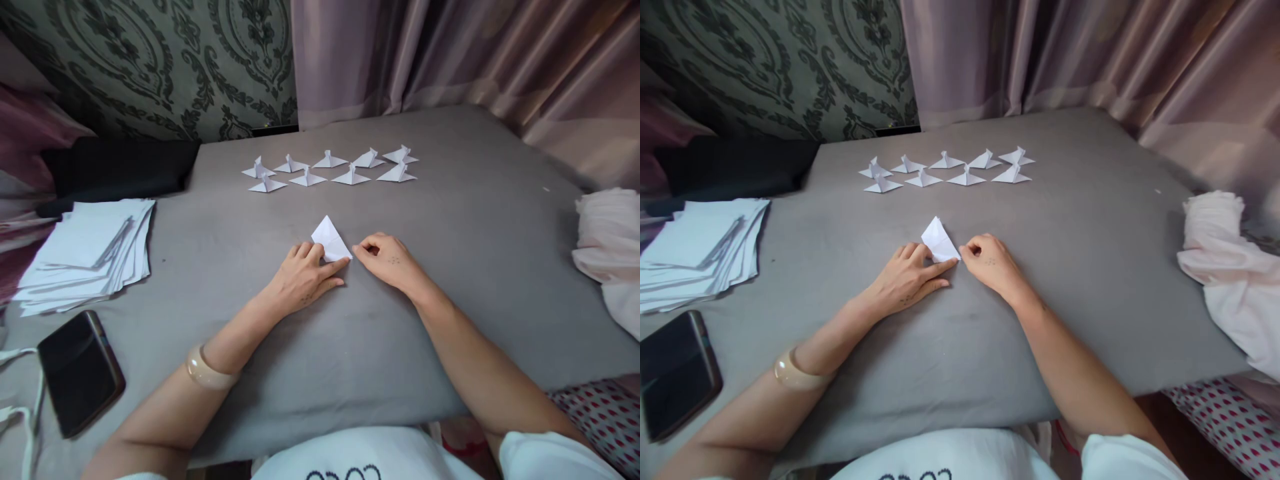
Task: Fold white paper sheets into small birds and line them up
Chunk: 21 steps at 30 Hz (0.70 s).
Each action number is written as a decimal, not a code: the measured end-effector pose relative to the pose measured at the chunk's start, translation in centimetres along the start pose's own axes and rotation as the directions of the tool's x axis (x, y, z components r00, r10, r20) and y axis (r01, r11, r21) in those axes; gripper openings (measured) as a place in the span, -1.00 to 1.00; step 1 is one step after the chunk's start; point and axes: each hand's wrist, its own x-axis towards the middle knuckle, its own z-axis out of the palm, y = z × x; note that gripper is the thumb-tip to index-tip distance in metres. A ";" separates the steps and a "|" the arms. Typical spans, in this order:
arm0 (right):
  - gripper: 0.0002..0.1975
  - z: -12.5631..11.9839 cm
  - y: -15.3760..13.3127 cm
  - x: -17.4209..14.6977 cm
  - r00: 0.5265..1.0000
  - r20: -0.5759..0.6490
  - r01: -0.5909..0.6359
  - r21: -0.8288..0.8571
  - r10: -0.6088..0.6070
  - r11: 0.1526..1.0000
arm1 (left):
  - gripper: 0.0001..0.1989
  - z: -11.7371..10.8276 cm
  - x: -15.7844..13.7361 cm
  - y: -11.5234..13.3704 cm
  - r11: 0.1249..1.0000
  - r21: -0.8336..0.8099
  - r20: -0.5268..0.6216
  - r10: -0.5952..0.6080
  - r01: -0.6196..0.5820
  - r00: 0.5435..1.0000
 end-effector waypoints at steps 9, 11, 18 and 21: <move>-0.83 0.6 -0.5 -0.6 0.997 0.021 0.073 0.051 -0.074 0.996 | -0.69 0.0 -0.3 -0.2 0.989 -0.137 -0.134 -0.064 0.045 0.989; -0.86 1.1 -0.5 -0.7 0.992 0.004 0.126 0.043 -0.126 0.991 | -0.75 0.1 -0.5 -0.3 0.986 -0.155 -0.191 -0.088 0.058 0.978; -0.81 1.8 -0.9 -1.3 0.767 -0.205 0.531 -0.330 -0.609 0.780 | -0.52 -0.4 -0.8 -0.2 0.962 -0.011 -0.648 -0.214 0.271 0.731; -0.76 1.6 -0.9 -1.4 0.710 -0.128 0.566 -0.481 -0.693 0.669 | -0.77 -0.5 -0.9 -0.1 0.974 0.106 -0.551 -0.109 0.199 0.827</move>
